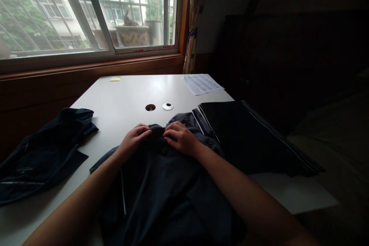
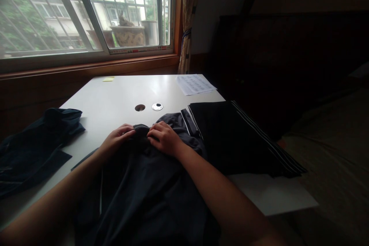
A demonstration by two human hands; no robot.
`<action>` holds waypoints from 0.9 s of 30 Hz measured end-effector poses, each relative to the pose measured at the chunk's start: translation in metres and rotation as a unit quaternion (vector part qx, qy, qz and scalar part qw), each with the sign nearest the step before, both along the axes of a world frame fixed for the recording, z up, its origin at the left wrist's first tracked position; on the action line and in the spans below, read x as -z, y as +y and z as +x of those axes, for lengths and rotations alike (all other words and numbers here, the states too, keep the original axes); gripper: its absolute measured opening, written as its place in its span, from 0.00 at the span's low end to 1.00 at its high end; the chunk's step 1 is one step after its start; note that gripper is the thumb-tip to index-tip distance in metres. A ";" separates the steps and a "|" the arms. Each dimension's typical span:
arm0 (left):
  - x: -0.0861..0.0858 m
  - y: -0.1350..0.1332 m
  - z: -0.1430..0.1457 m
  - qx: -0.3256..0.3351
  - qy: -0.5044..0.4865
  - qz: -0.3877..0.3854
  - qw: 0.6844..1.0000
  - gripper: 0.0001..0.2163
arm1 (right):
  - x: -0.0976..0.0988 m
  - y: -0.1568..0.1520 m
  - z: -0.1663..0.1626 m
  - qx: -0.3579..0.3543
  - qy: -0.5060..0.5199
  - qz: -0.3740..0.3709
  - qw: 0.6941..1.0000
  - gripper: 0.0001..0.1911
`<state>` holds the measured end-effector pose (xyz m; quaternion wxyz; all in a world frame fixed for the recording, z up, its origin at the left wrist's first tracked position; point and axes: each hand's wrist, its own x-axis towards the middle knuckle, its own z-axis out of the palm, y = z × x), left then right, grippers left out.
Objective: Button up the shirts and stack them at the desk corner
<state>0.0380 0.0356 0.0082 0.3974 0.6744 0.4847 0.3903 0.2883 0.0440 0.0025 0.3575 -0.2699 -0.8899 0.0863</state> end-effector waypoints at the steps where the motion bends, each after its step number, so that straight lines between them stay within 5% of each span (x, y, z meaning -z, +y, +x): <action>1: 0.000 -0.001 0.000 -0.004 -0.007 -0.004 1.000 0.14 | 0.000 0.000 0.000 -0.002 -0.005 -0.003 1.000 0.06; 11: 0.002 0.000 -0.001 -0.010 -0.039 -0.022 0.999 0.16 | 0.003 0.000 0.000 -0.016 -0.036 -0.014 0.999 0.18; 27: -0.001 -0.002 0.000 -0.023 -0.008 -0.038 0.999 0.18 | 0.004 0.002 -0.001 -0.037 -0.021 0.001 0.999 0.10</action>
